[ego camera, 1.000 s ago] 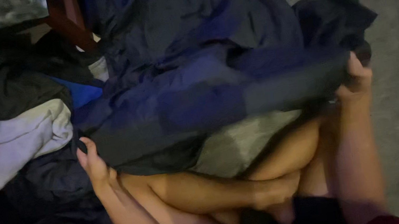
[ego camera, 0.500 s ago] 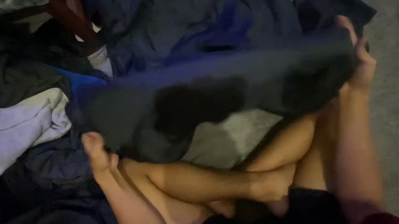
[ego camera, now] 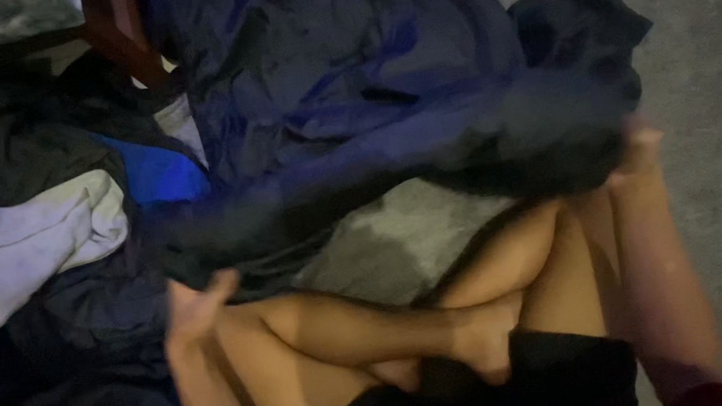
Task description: The person sits cross-legged on the floor and folds a dark-colored piece of clothing. They smooth out the fabric, fold it in half, and then fold it again into a smaller rectangle.
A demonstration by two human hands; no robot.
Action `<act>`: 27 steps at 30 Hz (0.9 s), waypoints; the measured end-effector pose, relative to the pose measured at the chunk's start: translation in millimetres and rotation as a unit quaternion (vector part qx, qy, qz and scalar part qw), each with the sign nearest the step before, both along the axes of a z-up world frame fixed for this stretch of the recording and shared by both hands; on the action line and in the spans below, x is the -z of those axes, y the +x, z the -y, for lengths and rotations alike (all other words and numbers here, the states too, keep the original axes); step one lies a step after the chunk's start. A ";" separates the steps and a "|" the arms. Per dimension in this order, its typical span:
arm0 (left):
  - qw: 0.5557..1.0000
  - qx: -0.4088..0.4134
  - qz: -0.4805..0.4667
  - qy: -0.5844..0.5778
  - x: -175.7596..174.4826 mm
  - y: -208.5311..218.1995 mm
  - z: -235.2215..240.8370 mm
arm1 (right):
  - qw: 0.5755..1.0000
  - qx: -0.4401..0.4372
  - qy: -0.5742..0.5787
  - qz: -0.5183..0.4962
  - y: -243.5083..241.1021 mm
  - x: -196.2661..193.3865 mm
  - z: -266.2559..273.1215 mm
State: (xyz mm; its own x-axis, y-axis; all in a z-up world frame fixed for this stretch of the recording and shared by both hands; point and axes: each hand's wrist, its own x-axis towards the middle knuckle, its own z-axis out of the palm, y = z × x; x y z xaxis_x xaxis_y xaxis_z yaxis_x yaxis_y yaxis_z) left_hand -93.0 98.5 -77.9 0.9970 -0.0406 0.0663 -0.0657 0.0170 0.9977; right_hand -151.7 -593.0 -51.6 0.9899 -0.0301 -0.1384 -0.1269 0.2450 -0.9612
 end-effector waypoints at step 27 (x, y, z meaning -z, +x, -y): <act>0.921 0.009 -0.266 0.285 -95.2 -2.3 -22.6 | 0.797 -0.034 -0.548 -0.250 -17.1 -123.6 -77.6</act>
